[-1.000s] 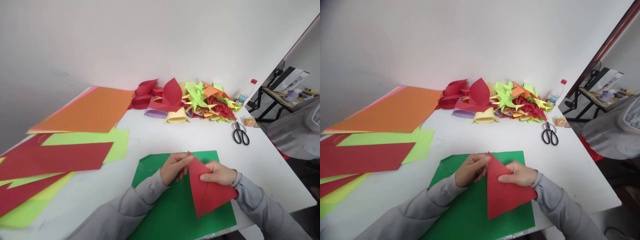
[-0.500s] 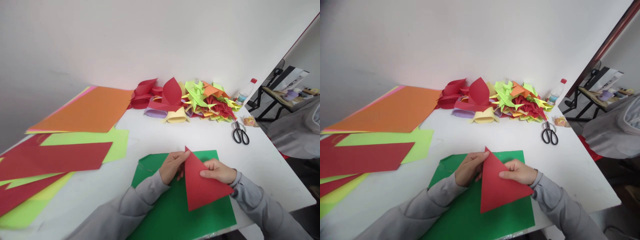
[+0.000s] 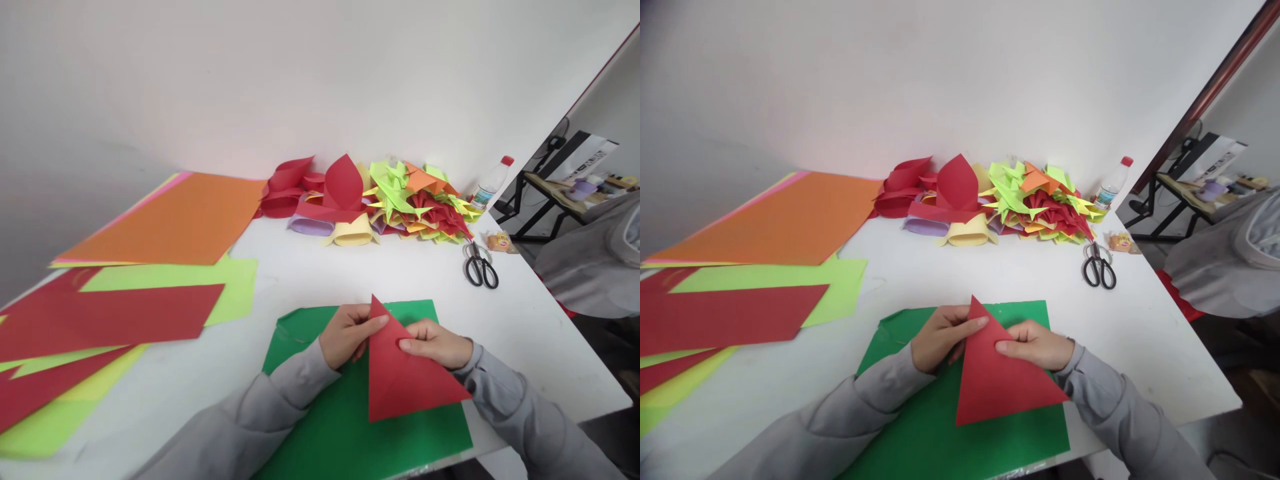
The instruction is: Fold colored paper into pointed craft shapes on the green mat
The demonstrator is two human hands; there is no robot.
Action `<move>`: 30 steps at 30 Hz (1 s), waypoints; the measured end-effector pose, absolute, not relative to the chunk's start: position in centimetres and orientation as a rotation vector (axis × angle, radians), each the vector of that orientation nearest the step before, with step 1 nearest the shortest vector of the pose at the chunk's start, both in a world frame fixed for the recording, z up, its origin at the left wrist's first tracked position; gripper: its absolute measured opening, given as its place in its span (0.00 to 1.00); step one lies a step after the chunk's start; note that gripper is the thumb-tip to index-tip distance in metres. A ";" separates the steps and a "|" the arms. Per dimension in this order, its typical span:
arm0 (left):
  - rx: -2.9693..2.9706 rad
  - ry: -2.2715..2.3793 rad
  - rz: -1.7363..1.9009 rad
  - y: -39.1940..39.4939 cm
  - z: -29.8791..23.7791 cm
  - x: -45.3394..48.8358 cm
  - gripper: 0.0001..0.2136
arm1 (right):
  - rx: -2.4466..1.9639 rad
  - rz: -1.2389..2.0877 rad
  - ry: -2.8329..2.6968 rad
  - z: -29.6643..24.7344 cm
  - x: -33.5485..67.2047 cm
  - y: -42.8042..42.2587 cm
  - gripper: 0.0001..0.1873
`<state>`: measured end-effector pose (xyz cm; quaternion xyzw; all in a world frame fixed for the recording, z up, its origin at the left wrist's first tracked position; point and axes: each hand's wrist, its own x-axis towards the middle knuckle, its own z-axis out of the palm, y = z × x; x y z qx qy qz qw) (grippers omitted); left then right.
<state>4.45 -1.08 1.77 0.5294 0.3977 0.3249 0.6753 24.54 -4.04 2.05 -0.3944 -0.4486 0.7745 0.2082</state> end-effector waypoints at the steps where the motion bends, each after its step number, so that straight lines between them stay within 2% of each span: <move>1: 1.195 0.900 0.729 -1.1 1.8 4.5 0.20 | -1.097 2.163 -1.245 2.0 24.6 -4.1 0.24; 9: 1.166 0.959 0.830 -1.1 2.0 4.6 0.23 | -1.057 2.241 -1.361 1.7 25.0 -4.1 0.23; 18: 1.087 0.962 0.865 -0.9 1.5 4.7 0.26 | -1.106 2.186 -1.351 1.9 24.9 -4.1 0.22; 24: 1.126 0.887 0.768 -0.8 1.3 4.5 0.21 | -1.140 1.976 -1.163 1.7 24.4 -4.0 0.25; 30: 1.142 0.887 0.766 -0.8 1.4 4.4 0.21 | -1.091 1.975 -1.192 1.9 24.2 -4.0 0.24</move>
